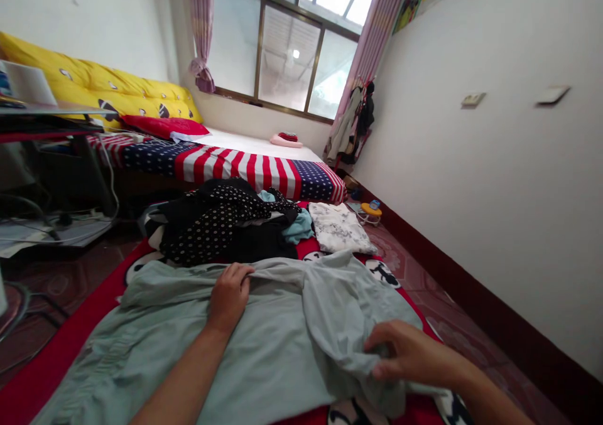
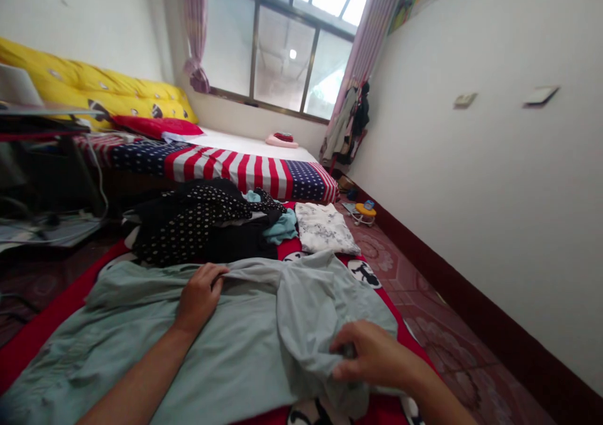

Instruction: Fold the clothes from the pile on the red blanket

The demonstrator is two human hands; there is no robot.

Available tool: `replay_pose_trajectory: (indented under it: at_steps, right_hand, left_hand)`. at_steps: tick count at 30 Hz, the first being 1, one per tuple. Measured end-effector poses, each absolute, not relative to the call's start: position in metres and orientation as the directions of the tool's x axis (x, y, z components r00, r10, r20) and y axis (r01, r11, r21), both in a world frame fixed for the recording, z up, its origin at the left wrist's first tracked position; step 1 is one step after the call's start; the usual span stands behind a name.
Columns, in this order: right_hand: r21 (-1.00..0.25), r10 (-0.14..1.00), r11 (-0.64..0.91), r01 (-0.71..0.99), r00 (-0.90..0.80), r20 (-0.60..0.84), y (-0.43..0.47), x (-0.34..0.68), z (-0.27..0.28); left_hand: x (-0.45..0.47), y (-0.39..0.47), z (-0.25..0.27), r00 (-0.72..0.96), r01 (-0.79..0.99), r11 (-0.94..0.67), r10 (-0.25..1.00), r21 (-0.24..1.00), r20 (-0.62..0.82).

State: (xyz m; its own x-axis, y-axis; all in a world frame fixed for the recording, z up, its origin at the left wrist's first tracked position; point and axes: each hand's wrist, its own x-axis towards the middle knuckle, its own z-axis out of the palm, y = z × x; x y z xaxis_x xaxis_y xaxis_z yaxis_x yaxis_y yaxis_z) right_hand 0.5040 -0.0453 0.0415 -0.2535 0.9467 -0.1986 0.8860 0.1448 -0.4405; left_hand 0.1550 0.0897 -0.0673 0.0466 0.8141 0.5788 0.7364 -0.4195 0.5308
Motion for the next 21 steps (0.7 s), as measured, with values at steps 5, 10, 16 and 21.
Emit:
replay_pose_trajectory:
  at_steps: [5,10,16,21]
  right_hand:
    - [-0.655,0.983,-0.024,0.756,0.137,0.122,0.038,0.513,0.016]
    - [-0.751,0.947,-0.081,0.656,0.286,0.148,0.095,0.503,-0.019]
    - [-0.824,0.943,-0.025,0.566,0.286,0.168,0.077,0.491,-0.009]
    - [-0.811,0.975,-0.050,0.583,0.204,0.086,0.027,0.491,0.005]
  left_hand:
    - [0.154,0.090,-0.069,0.054,0.728,-0.434,0.809,0.531,0.586]
    - [0.151,0.092,-0.073,0.071,0.703,-0.469,0.795,0.535,0.602]
    - [0.152,0.090,-0.071,0.049,0.691,-0.477,0.781,0.543,0.623]
    - [0.154,0.087,-0.068,0.026,0.699,-0.479,0.758,0.530,0.652]
